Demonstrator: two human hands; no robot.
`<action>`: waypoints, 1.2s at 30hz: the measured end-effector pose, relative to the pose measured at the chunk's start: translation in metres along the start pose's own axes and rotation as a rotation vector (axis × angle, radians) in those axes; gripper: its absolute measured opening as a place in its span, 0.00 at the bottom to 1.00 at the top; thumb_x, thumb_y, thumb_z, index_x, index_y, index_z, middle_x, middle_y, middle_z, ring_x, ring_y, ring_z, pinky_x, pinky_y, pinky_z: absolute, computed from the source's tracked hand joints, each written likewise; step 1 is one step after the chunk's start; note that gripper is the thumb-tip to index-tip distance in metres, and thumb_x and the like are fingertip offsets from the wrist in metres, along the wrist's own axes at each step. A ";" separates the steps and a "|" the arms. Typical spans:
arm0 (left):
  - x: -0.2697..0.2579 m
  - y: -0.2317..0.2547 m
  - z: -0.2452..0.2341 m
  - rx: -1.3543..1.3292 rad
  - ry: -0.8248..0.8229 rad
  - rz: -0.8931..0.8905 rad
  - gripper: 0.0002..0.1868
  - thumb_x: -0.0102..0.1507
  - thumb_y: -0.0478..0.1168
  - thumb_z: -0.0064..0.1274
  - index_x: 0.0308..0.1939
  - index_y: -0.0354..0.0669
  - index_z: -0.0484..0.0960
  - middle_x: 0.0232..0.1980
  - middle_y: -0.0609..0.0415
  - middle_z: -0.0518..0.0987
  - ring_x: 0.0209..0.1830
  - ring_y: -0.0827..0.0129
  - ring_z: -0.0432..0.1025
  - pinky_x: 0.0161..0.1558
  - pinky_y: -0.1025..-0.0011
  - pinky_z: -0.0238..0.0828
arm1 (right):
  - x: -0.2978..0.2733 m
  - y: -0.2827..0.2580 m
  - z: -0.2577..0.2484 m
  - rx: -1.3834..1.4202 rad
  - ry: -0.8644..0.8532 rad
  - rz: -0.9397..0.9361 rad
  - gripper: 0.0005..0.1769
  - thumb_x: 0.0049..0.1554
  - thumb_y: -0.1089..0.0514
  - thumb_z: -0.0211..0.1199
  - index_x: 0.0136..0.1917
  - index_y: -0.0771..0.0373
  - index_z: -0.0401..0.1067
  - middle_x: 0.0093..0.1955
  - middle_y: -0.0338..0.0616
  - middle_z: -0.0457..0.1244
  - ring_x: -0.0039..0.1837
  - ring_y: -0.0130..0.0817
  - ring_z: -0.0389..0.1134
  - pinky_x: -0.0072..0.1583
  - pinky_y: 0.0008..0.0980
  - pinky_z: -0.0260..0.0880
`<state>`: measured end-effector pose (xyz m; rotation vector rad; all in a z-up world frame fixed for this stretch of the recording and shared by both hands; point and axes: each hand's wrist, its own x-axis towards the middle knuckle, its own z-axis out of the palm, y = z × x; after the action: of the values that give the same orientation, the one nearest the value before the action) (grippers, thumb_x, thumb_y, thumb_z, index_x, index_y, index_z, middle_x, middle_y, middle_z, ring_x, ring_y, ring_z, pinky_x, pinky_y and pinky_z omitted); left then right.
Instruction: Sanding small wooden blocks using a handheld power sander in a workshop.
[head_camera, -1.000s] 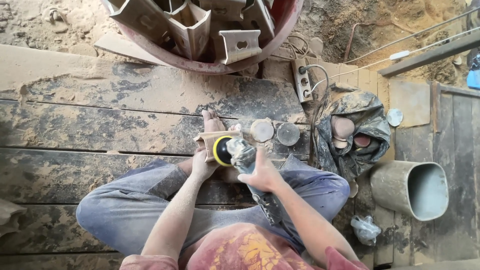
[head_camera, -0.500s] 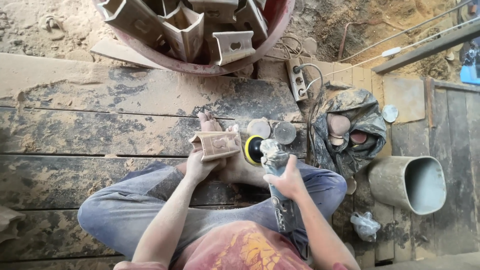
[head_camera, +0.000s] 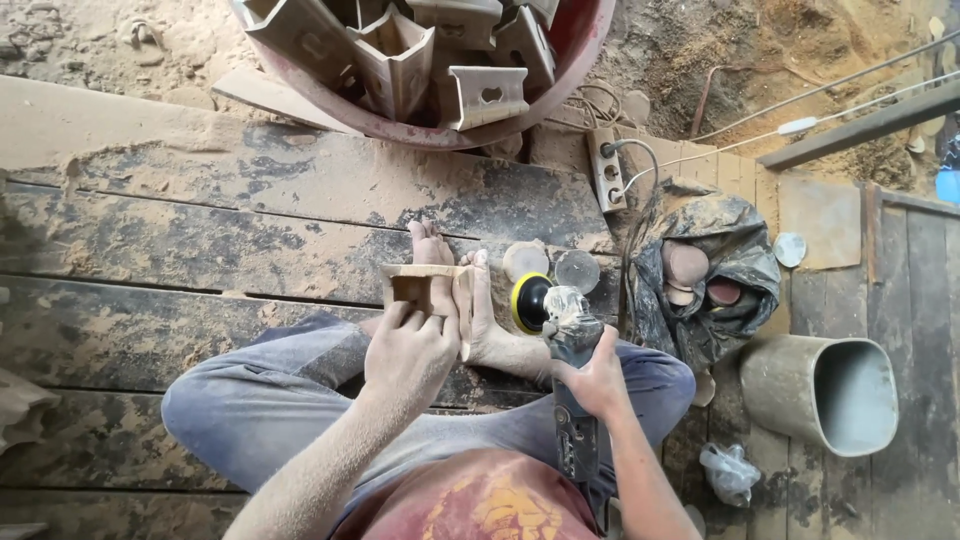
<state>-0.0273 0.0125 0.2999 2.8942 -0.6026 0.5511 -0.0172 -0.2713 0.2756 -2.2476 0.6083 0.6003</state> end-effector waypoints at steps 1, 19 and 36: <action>-0.004 0.001 0.006 0.003 0.003 0.002 0.11 0.49 0.35 0.57 0.36 0.45 0.81 0.24 0.51 0.77 0.29 0.58 0.75 0.54 0.59 0.64 | 0.002 0.004 0.001 0.003 0.002 -0.003 0.54 0.38 0.39 0.78 0.67 0.56 0.51 0.63 0.67 0.64 0.69 0.63 0.64 0.69 0.58 0.64; 0.023 -0.007 -0.035 -2.160 -0.013 -1.050 0.29 0.69 0.60 0.45 0.43 0.33 0.80 0.32 0.42 0.82 0.30 0.58 0.81 0.37 0.62 0.82 | -0.004 0.011 -0.007 0.005 -0.015 0.052 0.63 0.35 0.37 0.78 0.73 0.56 0.47 0.67 0.74 0.60 0.71 0.64 0.61 0.72 0.55 0.60; 0.041 -0.076 0.033 -1.844 -0.233 -1.199 0.10 0.63 0.39 0.47 0.41 0.35 0.75 0.34 0.40 0.75 0.27 0.46 0.76 0.24 0.42 0.81 | 0.003 0.009 -0.007 0.094 -0.039 0.045 0.55 0.43 0.48 0.78 0.72 0.57 0.45 0.69 0.56 0.64 0.68 0.51 0.67 0.66 0.47 0.65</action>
<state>0.0496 0.0599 0.2803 1.0551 0.4968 -0.4050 -0.0188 -0.2831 0.2738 -2.1346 0.6557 0.6231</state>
